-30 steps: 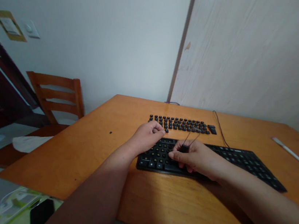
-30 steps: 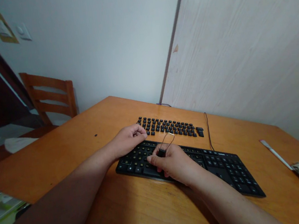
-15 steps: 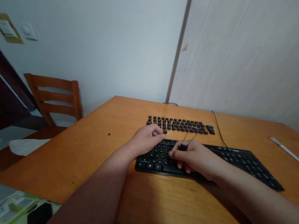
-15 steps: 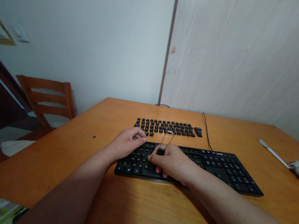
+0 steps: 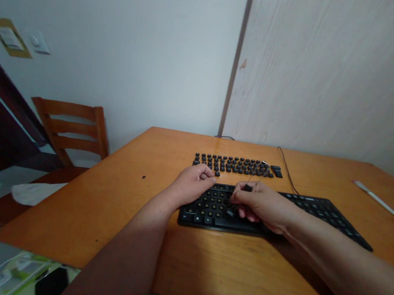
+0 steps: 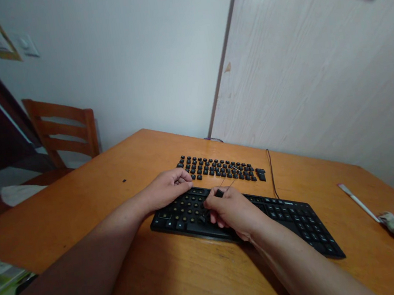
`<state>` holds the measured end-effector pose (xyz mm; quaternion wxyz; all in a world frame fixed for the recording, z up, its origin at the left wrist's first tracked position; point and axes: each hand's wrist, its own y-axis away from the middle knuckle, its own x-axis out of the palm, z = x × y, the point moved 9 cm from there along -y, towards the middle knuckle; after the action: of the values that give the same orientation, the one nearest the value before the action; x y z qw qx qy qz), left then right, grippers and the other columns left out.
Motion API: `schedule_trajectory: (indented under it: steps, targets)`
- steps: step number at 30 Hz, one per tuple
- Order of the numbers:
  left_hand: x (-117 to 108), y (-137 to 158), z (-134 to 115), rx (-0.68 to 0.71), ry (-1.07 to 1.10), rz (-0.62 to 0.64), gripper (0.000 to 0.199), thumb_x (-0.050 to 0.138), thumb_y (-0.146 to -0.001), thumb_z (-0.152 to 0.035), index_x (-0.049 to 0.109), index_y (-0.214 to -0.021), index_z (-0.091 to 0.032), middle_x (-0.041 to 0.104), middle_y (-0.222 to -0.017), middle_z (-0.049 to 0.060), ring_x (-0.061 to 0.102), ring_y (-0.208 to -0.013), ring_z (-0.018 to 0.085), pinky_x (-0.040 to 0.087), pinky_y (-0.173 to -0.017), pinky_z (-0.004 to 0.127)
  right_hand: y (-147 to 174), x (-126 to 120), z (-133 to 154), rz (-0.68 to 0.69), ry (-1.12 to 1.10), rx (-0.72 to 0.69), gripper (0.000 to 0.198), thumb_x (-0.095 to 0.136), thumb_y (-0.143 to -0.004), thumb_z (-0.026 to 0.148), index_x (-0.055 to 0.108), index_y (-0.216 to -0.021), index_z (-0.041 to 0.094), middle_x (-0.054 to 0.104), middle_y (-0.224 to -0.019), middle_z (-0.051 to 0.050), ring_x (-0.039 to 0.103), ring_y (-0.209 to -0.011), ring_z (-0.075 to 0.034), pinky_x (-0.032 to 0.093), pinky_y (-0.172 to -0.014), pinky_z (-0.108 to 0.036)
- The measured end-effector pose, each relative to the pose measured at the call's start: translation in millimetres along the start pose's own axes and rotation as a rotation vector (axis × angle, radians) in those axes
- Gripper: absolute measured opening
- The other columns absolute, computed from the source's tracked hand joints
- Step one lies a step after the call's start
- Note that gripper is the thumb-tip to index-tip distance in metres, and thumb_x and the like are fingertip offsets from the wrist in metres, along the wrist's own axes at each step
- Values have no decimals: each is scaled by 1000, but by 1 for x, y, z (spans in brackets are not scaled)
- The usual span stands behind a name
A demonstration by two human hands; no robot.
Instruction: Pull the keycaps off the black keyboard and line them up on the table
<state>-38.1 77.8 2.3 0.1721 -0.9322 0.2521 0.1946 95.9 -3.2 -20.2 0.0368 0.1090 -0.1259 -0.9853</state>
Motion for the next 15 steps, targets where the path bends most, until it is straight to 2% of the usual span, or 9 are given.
schedule_trajectory:
  steps: [5, 9, 15]
  targets:
    - [-1, 1, -4, 5, 8, -30, 18, 59, -81, -33, 63, -86, -17, 61, -73, 0, 55, -67, 13, 42, -61, 25, -4, -3, 1, -8, -46, -17, 18, 61, -79, 33, 49, -72, 21, 55, -48, 6, 38, -33, -7, 22, -32, -17]
    - [-2, 2, -14, 34, 40, -54, 18, 58, -82, -33, 64, -84, -17, 60, -72, -1, 54, -67, 12, 41, -61, 24, -6, -7, 9, -75, -47, -138, 21, 62, -81, 38, 51, -77, 20, 57, -53, 5, 41, -35, -7, 26, -34, -18]
    - [18, 4, -9, -110, 296, 107, 27, 62, -81, -36, 63, -97, -14, 65, -81, 2, 60, -70, 12, 45, -64, 24, 2, -16, 31, -208, 51, -338, 28, 59, -86, 46, 52, -78, 20, 60, -63, 2, 51, -48, -10, 38, -44, -21]
